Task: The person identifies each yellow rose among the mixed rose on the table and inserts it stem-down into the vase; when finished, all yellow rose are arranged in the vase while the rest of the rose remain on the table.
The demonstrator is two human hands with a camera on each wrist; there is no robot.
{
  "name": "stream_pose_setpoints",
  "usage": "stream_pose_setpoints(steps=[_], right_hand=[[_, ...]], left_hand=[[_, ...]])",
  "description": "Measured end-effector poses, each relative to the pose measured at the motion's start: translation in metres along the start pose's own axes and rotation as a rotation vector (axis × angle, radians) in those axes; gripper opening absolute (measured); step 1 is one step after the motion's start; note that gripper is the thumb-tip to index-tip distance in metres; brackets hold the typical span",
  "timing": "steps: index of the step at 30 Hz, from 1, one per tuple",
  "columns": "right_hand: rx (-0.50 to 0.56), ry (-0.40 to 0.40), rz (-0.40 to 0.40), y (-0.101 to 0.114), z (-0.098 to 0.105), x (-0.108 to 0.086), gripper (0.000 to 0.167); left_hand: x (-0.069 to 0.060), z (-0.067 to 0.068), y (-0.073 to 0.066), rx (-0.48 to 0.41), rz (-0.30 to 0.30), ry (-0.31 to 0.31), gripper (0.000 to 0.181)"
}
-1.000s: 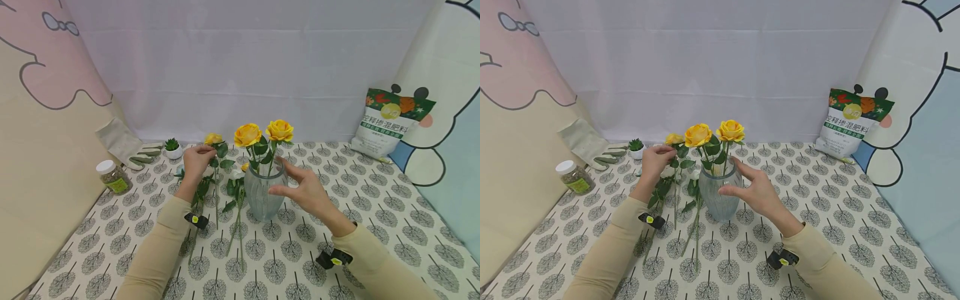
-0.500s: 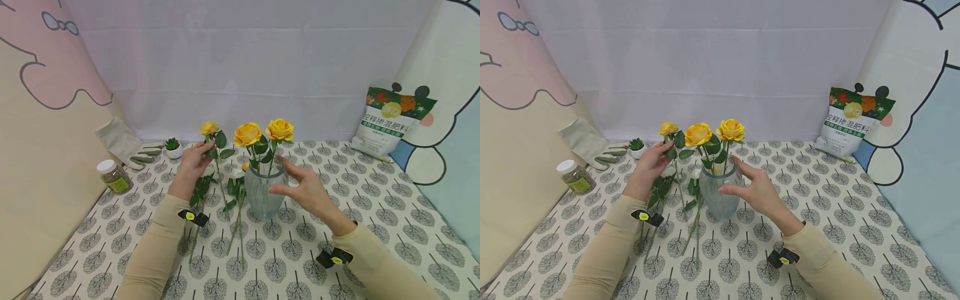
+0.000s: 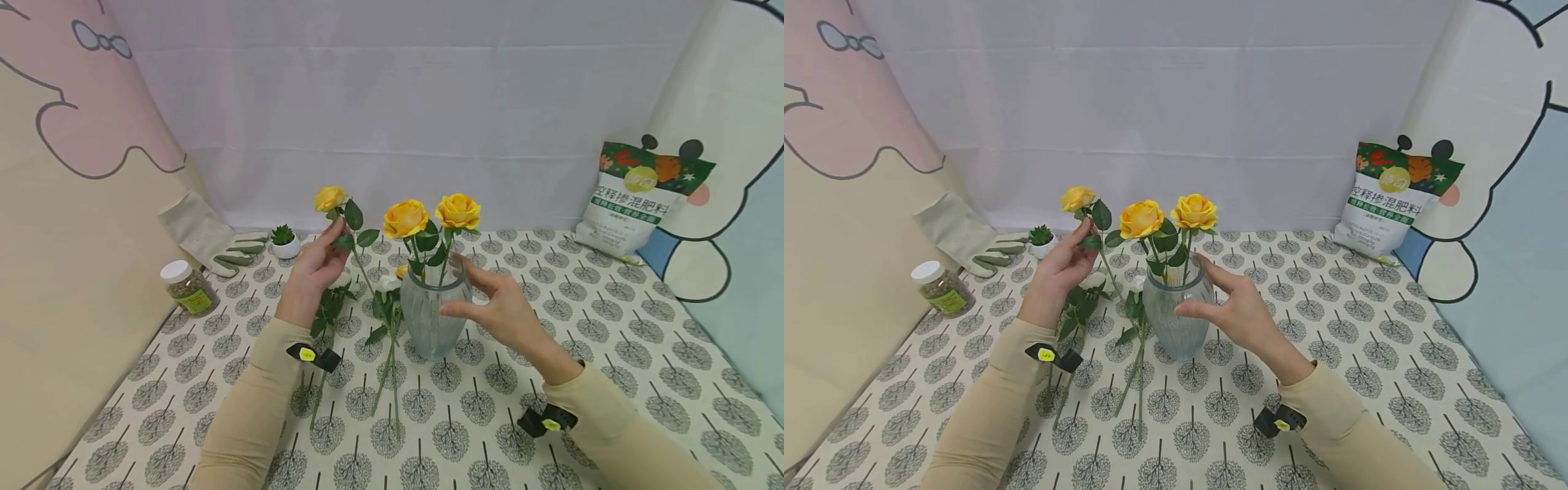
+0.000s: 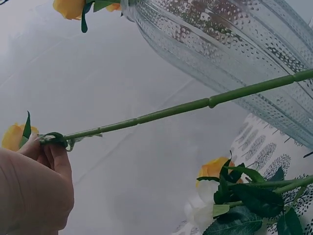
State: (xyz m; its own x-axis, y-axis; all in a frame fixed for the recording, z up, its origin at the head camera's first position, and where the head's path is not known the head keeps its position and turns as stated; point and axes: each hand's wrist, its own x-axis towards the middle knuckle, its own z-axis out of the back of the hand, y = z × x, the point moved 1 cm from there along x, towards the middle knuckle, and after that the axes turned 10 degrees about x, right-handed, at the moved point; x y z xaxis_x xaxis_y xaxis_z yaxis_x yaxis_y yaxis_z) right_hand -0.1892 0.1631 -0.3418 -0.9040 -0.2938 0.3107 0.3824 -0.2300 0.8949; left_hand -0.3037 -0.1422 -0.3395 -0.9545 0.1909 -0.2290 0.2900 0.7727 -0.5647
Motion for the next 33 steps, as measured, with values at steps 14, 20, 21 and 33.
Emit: stream_pose_setpoints(steps=[14, 20, 21, 33], right_hand=[[0.005, -0.002, -0.009, 0.000, 0.000, 0.000, 0.085], [0.006, -0.001, 0.001, -0.001, 0.000, 0.000, 0.085], [0.006, 0.000, 0.003, 0.000, 0.000, 0.000, 0.084], [0.011, 0.005, 0.014, -0.001, 0.000, 0.000, 0.084]], left_hand=[[-0.012, -0.013, 0.000, -0.077, -0.064, 0.068, 0.025], [-0.011, -0.014, 0.001, -0.083, -0.065, 0.074, 0.014], [-0.011, -0.014, 0.001, -0.083, -0.066, 0.079, 0.013], [-0.015, -0.013, 0.001, -0.055, -0.094, 0.131, 0.028]])
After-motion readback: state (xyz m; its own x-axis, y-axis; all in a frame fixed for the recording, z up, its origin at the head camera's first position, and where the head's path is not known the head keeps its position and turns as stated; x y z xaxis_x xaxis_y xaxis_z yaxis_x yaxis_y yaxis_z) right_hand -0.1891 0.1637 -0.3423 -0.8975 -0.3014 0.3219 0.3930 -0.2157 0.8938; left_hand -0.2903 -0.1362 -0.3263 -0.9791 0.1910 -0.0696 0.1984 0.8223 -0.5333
